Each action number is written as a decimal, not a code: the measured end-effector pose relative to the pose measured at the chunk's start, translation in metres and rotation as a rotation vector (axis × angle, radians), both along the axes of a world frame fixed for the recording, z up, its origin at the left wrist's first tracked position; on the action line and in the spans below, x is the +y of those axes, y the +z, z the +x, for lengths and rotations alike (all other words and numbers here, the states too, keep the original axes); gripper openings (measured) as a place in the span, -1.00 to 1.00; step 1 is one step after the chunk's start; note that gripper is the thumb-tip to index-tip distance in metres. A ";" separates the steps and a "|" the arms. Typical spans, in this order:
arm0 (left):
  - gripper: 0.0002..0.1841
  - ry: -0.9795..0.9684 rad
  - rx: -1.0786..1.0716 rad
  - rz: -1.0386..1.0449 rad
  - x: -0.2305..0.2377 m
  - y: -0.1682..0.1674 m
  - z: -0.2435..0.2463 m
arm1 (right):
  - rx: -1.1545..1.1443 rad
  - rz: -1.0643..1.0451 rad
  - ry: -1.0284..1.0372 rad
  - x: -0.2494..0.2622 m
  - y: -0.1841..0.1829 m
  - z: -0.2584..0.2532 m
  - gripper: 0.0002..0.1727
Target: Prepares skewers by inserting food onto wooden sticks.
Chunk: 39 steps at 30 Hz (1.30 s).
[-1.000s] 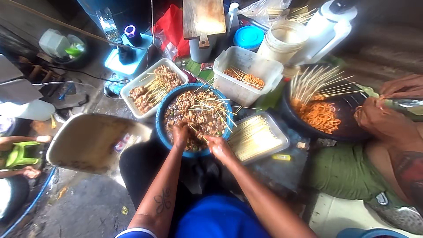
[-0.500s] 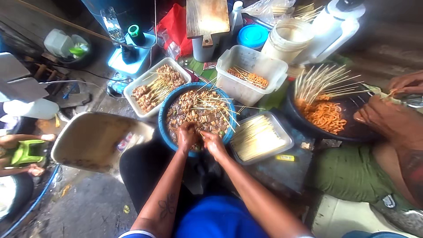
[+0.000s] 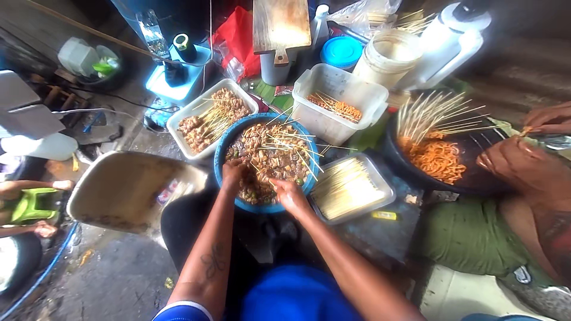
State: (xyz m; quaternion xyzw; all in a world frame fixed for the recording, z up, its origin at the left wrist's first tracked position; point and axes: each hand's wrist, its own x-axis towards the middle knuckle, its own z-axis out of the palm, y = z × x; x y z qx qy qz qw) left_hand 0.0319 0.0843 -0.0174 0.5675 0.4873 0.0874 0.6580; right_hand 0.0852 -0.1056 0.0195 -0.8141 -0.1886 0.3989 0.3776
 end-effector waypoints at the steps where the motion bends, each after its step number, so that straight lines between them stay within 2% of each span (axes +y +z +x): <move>1: -0.74 -0.034 -0.005 0.029 -0.001 0.000 0.000 | -0.007 -0.007 0.020 0.001 0.003 0.001 -0.57; 6: -0.74 -0.281 0.057 0.345 -0.007 0.001 0.001 | -0.014 -0.049 0.081 0.006 0.008 0.006 -0.55; 9: -0.72 -0.459 0.209 0.585 -0.017 0.020 0.000 | -0.005 -0.045 0.111 0.005 0.005 0.008 -0.55; 11: -0.72 -0.548 0.298 0.669 -0.025 0.028 -0.002 | 0.035 -0.028 0.080 0.002 0.001 0.006 -0.56; 15: -0.70 -0.589 0.367 0.665 -0.040 0.031 -0.005 | 0.131 0.020 -0.041 0.004 -0.015 -0.006 -0.59; 18: -0.71 -0.627 0.296 0.630 -0.045 0.033 -0.007 | 0.139 0.044 -0.093 0.009 -0.021 -0.007 -0.59; 21: -0.72 -0.583 0.189 0.632 -0.033 0.022 0.000 | 0.090 0.019 -0.135 0.005 -0.018 0.000 -0.57; 25: -0.67 -0.670 0.356 0.753 -0.016 0.003 0.018 | 0.019 -0.026 -0.167 -0.012 -0.015 0.012 -0.55; 27: -0.70 -0.690 0.437 0.755 -0.010 -0.004 0.017 | 0.008 -0.011 -0.175 -0.018 -0.017 0.012 -0.54; 29: -0.75 -0.648 0.423 0.730 -0.004 -0.002 0.015 | 0.012 0.000 -0.164 -0.022 -0.017 0.012 -0.53; 31: -0.74 -0.570 0.346 0.623 0.000 0.004 0.010 | 0.008 0.013 -0.133 -0.021 -0.012 0.010 -0.54; 36: -0.79 -0.173 -0.016 0.194 -0.008 0.004 0.002 | -0.007 0.022 -0.032 -0.013 0.006 0.006 -0.57; 39: -0.81 -0.098 -0.072 0.112 -0.013 0.004 0.001 | -0.003 0.034 0.007 -0.011 0.004 0.005 -0.57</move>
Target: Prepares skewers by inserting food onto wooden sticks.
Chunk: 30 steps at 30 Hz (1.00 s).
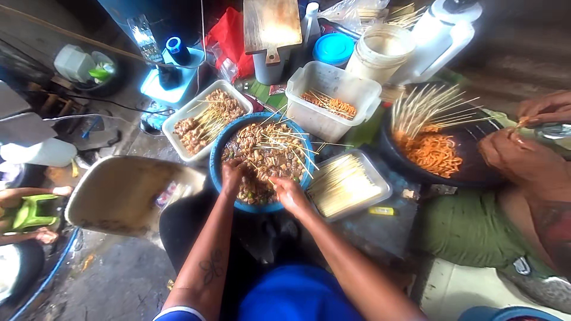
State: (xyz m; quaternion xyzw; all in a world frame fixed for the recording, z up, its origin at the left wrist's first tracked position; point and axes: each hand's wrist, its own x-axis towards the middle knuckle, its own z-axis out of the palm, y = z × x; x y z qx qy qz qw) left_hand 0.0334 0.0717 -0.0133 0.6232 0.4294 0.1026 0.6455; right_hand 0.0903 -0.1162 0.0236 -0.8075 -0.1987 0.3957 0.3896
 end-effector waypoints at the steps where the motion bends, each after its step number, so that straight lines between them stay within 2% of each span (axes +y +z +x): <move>1: -0.81 -0.006 -0.002 0.016 -0.001 0.000 0.000 | 0.005 -0.008 0.014 0.001 0.000 0.000 -0.57; 6: -0.80 -0.078 0.029 0.173 -0.008 0.005 -0.002 | 0.048 -0.033 0.016 0.002 0.000 -0.001 -0.57; 10: -0.82 0.178 -0.021 -0.091 -0.005 0.010 -0.001 | 0.062 -0.009 -0.021 -0.007 -0.006 -0.005 -0.58; 12: -0.83 0.247 -0.103 -0.213 0.000 0.017 0.000 | 0.083 -0.001 -0.058 -0.010 -0.009 -0.005 -0.58; 14: -0.88 0.261 -0.160 -0.257 0.003 0.026 0.000 | 0.110 0.014 -0.098 -0.012 -0.009 -0.003 -0.58; 15: -0.89 0.251 -0.141 -0.201 0.005 0.029 0.000 | 0.107 0.031 -0.123 -0.013 -0.009 -0.001 -0.58; 18: -0.78 0.027 0.142 0.279 0.011 0.028 -0.006 | 0.067 0.050 -0.204 -0.019 -0.013 0.008 -0.59; 20: -0.79 -0.151 0.279 0.460 0.008 0.033 -0.007 | 0.041 0.063 -0.226 -0.024 -0.010 0.013 -0.58; 23: -0.81 -0.440 0.504 0.523 -0.013 0.040 0.001 | 0.033 0.068 -0.252 -0.029 -0.007 0.015 -0.59; 26: -0.72 -0.654 0.765 0.508 -0.036 0.025 0.004 | 0.042 0.034 -0.228 -0.030 -0.010 0.012 -0.58; 28: -0.74 -0.649 0.706 0.454 -0.033 0.015 0.003 | 0.043 0.007 -0.197 -0.028 -0.013 0.010 -0.57; 30: -0.76 -0.503 0.475 0.324 -0.019 0.004 0.000 | 0.049 -0.001 -0.161 -0.027 -0.016 0.007 -0.58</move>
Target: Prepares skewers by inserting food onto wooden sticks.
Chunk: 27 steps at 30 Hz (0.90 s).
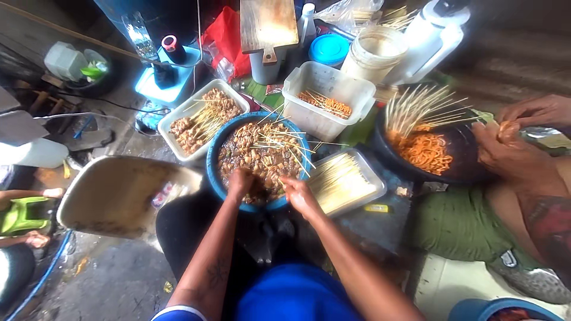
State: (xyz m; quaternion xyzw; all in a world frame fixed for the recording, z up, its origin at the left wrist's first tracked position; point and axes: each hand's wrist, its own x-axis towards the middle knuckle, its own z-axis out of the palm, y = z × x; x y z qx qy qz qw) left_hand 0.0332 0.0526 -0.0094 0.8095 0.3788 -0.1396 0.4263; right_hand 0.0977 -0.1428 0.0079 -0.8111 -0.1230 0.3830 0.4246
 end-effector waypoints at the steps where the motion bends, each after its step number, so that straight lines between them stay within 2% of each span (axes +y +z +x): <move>1: -0.76 0.123 -0.099 -0.123 0.005 -0.002 -0.002 | 0.007 0.006 0.018 0.001 0.000 -0.003 -0.58; 4: -0.74 0.517 -0.295 -0.513 0.012 0.006 -0.002 | 0.004 -0.012 0.072 0.008 0.006 -0.007 -0.58; 7: -0.69 0.694 -0.366 -0.674 0.016 0.013 0.000 | -0.022 -0.036 0.110 0.012 0.010 -0.006 -0.58; 10: -0.81 0.773 -0.377 -0.693 0.016 0.009 0.003 | -0.037 -0.038 0.119 0.012 0.010 -0.006 -0.57; 15: -0.71 0.856 -0.409 -0.636 0.015 0.005 0.003 | -0.025 -0.036 0.126 0.014 0.011 -0.008 -0.58; 20: -0.62 0.914 -0.514 -0.701 0.015 0.007 0.004 | 0.000 -0.042 0.139 0.018 0.016 -0.010 -0.58; 23: -0.69 0.939 -0.539 -0.772 0.010 0.010 0.008 | -0.009 -0.055 0.154 0.021 0.019 -0.011 -0.58; 27: -0.75 0.939 -0.517 -0.761 -0.001 0.011 0.010 | 0.014 -0.083 0.142 0.027 0.012 -0.012 -0.57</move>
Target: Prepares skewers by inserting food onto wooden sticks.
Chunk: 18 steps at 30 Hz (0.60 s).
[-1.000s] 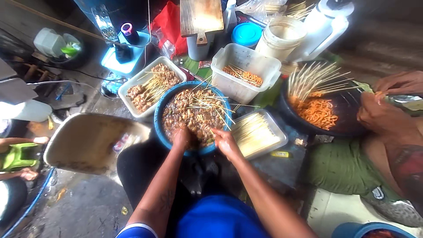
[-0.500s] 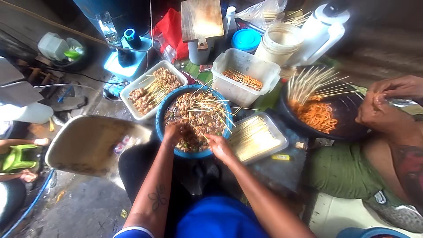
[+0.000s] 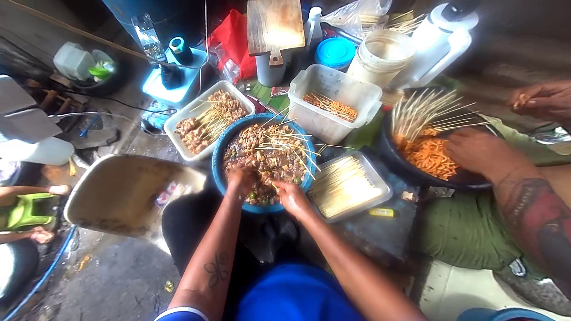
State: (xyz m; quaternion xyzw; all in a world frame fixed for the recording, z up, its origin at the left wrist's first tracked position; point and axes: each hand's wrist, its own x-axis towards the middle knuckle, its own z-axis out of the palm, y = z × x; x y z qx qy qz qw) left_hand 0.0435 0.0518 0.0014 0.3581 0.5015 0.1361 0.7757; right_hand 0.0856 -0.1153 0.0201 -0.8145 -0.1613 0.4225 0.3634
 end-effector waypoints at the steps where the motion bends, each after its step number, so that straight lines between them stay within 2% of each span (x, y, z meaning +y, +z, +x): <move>1: -0.78 -0.003 0.003 0.002 -0.001 -0.001 0.000 | 0.009 -0.001 -0.013 0.001 -0.002 -0.001 -0.57; 6: -0.86 -0.017 0.068 0.053 -0.007 -0.003 0.002 | 0.004 0.012 -0.052 0.012 -0.004 -0.010 -0.57; 11: -0.76 -0.033 0.140 0.232 -0.001 -0.007 -0.001 | 0.015 0.063 0.010 0.004 -0.005 -0.005 -0.57; 18: -0.79 -0.161 0.064 0.386 0.001 -0.018 -0.008 | 0.058 0.143 -0.058 0.001 -0.015 -0.001 -0.59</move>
